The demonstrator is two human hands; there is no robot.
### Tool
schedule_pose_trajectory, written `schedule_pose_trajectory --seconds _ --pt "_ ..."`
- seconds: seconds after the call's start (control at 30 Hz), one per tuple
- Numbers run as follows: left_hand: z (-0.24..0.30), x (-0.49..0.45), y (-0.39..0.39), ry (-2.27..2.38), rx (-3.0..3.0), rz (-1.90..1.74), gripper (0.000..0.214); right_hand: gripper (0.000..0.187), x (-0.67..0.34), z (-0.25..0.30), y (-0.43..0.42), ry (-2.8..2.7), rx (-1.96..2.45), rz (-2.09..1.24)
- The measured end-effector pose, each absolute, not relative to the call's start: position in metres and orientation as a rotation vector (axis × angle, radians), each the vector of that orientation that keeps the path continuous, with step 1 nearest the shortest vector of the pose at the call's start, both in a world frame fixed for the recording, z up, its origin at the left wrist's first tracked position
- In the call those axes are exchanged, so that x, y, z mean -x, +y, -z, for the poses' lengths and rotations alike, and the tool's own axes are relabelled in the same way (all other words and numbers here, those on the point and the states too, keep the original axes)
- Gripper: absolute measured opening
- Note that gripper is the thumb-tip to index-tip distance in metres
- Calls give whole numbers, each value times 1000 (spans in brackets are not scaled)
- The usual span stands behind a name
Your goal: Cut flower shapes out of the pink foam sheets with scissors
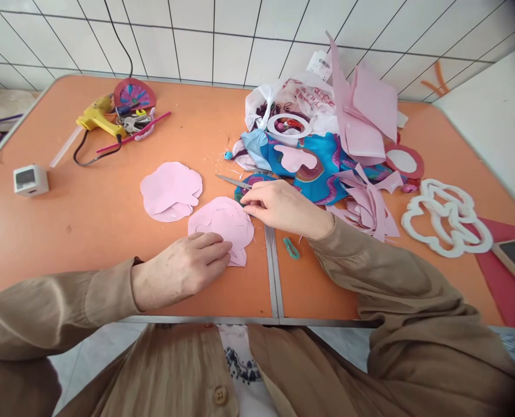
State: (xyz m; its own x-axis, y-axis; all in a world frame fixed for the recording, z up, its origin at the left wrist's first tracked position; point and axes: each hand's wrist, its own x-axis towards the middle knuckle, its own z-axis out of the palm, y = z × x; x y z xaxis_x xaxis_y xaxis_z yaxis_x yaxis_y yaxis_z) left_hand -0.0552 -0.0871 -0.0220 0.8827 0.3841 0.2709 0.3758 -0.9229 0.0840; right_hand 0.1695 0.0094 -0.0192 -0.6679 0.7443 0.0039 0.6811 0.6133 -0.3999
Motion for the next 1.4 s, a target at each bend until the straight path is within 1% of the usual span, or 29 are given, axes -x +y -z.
schedule_pose_trajectory --seconds 0.1,0.23,0.33,0.47,0.6,0.73,1.0,1.4 --pt "27 55 -87 586 -3038 -473 26 18 -171 17 9 -2656 1124 -564" --pt "33 55 -88 548 -3086 -549 26 15 -175 14 9 -2768 911 -651" --pt "36 55 -87 548 -3102 -553 27 12 -175 17 9 -2842 847 -670" --pt "39 55 -86 576 -3090 -577 27 12 -174 20 8 -2839 898 -642" --pt "42 55 -86 604 -3038 -649 22 12 -172 20 7 -2831 952 -616" --pt "46 55 -85 631 -2973 -702 22 7 -168 20 4 -2884 1012 -578" --pt "47 55 -85 689 -2898 -643 22 7 -163 28 -1 -2863 1069 -523" --pt "45 55 -84 645 -2932 -677 24 12 -162 35 1 -2804 1052 -537"
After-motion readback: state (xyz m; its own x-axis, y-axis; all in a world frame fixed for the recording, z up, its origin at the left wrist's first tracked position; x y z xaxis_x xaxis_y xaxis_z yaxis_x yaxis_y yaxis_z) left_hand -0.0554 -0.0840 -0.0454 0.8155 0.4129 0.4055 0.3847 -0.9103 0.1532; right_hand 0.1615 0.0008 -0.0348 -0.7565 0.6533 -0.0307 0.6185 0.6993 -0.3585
